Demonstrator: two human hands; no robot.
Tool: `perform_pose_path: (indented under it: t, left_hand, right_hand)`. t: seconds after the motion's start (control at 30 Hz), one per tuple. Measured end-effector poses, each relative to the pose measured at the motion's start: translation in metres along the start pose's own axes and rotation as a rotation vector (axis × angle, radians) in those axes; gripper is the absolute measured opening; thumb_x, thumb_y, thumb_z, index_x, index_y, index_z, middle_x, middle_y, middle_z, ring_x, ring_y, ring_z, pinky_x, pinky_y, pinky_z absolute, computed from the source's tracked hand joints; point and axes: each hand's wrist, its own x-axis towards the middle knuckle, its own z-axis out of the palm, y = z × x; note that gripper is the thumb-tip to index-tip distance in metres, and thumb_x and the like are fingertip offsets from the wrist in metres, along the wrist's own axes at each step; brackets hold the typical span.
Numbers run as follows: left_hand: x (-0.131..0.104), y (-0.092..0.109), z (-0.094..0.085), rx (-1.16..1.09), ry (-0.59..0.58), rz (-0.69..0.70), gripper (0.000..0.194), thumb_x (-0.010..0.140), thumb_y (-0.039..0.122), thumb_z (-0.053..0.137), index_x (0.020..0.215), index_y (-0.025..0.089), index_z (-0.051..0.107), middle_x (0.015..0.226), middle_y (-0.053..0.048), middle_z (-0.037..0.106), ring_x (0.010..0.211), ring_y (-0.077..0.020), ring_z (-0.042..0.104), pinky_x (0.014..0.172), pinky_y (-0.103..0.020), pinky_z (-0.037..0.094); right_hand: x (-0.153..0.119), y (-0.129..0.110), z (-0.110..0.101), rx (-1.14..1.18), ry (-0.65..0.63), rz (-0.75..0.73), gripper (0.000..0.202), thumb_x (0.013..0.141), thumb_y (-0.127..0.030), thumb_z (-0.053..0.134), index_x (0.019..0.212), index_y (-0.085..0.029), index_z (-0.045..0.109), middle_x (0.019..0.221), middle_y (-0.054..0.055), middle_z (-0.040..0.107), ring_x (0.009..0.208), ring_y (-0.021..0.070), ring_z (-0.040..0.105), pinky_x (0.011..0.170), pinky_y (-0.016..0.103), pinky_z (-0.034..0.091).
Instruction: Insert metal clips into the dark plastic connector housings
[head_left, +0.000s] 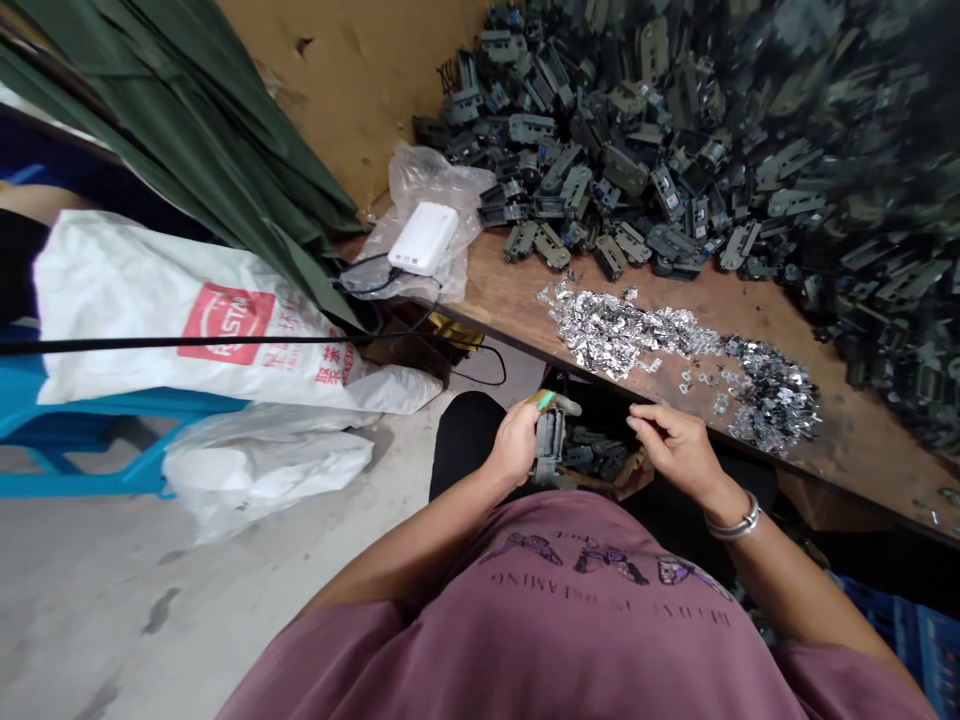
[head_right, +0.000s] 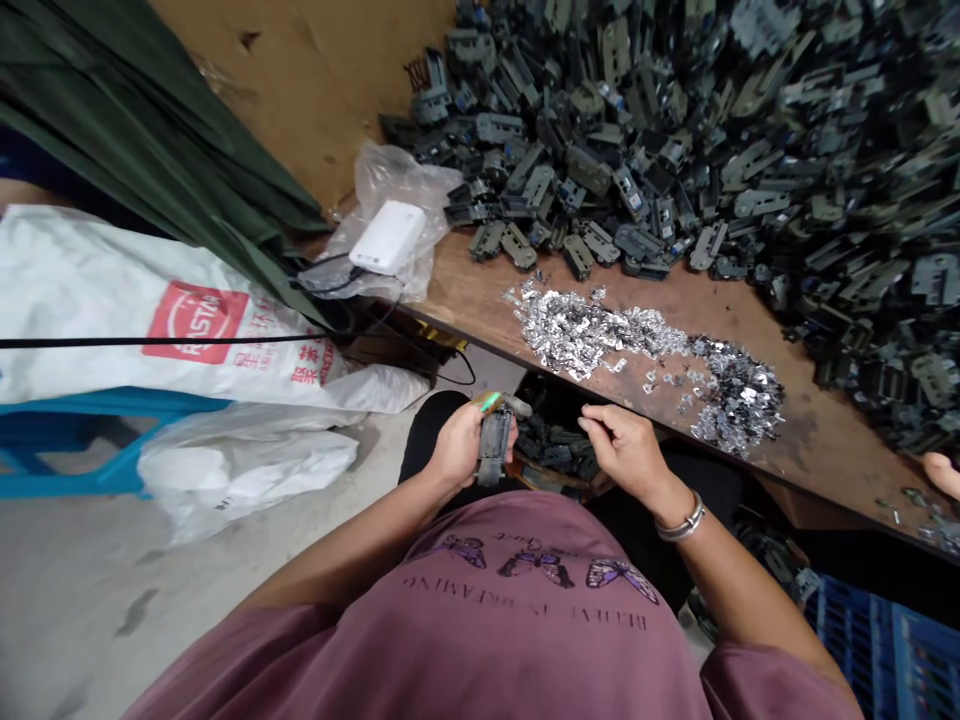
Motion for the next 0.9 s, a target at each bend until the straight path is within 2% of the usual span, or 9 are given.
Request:
perform_pose_path:
  t: [0.13, 0.27, 0.33, 0.47, 0.57, 0.63, 0.73, 0.8, 0.9]
  left_hand:
    - [0.003, 0.002, -0.004, 0.036, -0.116, -0.056, 0.044, 0.069, 0.061, 0.065, 0.076, 0.018, 0.060, 0.055, 0.002, 0.053, 0.043, -0.0106, 0.044, 0.044, -0.023, 0.035]
    - [0.021, -0.012, -0.010, 0.491, -0.211, 0.079, 0.031, 0.071, 0.048, 0.065, 0.066, 0.018, 0.059, 0.056, 0.003, 0.050, 0.052, -0.0112, 0.043, 0.051, -0.023, 0.032]
    - [0.037, -0.025, -0.010, 0.683, -0.243, 0.081, 0.030, 0.076, 0.044, 0.058, 0.059, 0.019, 0.056, 0.055, 0.002, 0.050, 0.055, -0.0138, 0.045, 0.053, -0.025, 0.032]
    - [0.071, -0.051, -0.003, 0.762, -0.135, 0.149, 0.032, 0.080, 0.038, 0.050, 0.053, 0.021, 0.045, 0.058, -0.001, 0.048, 0.068, -0.0194, 0.051, 0.066, -0.030, 0.039]
    - [0.086, -0.061, 0.008, 0.783, -0.057, 0.201, 0.027, 0.081, 0.045, 0.054, 0.070, 0.021, 0.051, 0.079, -0.005, 0.057, 0.090, -0.0252, 0.056, 0.082, -0.034, 0.042]
    - [0.089, -0.062, 0.014, 0.781, -0.038, 0.249, 0.032, 0.076, 0.050, 0.062, 0.086, 0.020, 0.056, 0.099, -0.010, 0.059, 0.109, -0.0298, 0.053, 0.092, -0.037, 0.041]
    - [0.085, -0.059, 0.020, 0.738, -0.089, 0.345, 0.044, 0.069, 0.048, 0.072, 0.097, 0.018, 0.058, 0.109, -0.013, 0.058, 0.118, -0.0324, 0.049, 0.098, -0.039, 0.039]
    - [0.080, -0.057, 0.019, 0.675, -0.217, 0.349, 0.036, 0.074, 0.048, 0.069, 0.091, 0.018, 0.060, 0.100, -0.010, 0.060, 0.103, -0.0288, 0.056, 0.091, -0.038, 0.044]
    - [0.070, -0.053, 0.010, 0.585, -0.380, 0.267, 0.036, 0.085, 0.052, 0.053, 0.090, 0.017, 0.062, 0.086, -0.006, 0.061, 0.084, -0.0232, 0.060, 0.077, -0.034, 0.047]
  right_hand:
    - [0.029, 0.010, -0.007, -0.018, -0.005, 0.047, 0.020, 0.089, -0.033, 0.058, 0.095, -0.022, 0.074, 0.086, 0.005, 0.077, 0.073, 0.0195, 0.072, 0.071, 0.034, 0.058]
    - [0.079, 0.021, -0.012, -0.126, 0.002, 0.063, 0.023, 0.089, -0.031, 0.055, 0.098, -0.020, 0.073, 0.094, 0.006, 0.076, 0.082, 0.0202, 0.070, 0.078, 0.034, 0.055]
    - [0.110, 0.026, -0.009, -0.224, -0.005, 0.084, 0.025, 0.089, -0.028, 0.055, 0.104, -0.017, 0.071, 0.099, 0.009, 0.075, 0.088, 0.0221, 0.069, 0.083, 0.035, 0.053]
    - [0.171, 0.036, 0.011, -0.440, 0.004, 0.164, 0.036, 0.089, -0.026, 0.054, 0.120, -0.010, 0.063, 0.116, 0.016, 0.068, 0.107, 0.0273, 0.063, 0.094, 0.038, 0.047]
    - [0.207, 0.042, 0.027, -0.555, 0.011, 0.267, 0.043, 0.090, -0.037, 0.057, 0.123, -0.010, 0.058, 0.121, 0.018, 0.064, 0.111, 0.0292, 0.061, 0.094, 0.038, 0.047]
    - [0.224, 0.046, 0.034, -0.608, -0.003, 0.318, 0.047, 0.089, -0.042, 0.059, 0.122, -0.009, 0.058, 0.121, 0.019, 0.064, 0.111, 0.0300, 0.061, 0.093, 0.038, 0.047]
    - [0.236, 0.052, 0.034, -0.636, -0.053, 0.381, 0.034, 0.093, -0.033, 0.051, 0.112, -0.008, 0.064, 0.113, 0.021, 0.069, 0.108, 0.0292, 0.064, 0.091, 0.035, 0.046]
    - [0.230, 0.055, 0.029, -0.635, -0.057, 0.402, 0.033, 0.097, -0.025, 0.040, 0.105, -0.009, 0.068, 0.107, 0.021, 0.072, 0.105, 0.0276, 0.067, 0.089, 0.033, 0.046]
    - [0.197, 0.056, 0.020, -0.603, -0.011, 0.332, 0.037, 0.098, -0.022, 0.034, 0.105, -0.013, 0.069, 0.106, 0.017, 0.073, 0.103, 0.0256, 0.068, 0.087, 0.031, 0.045]
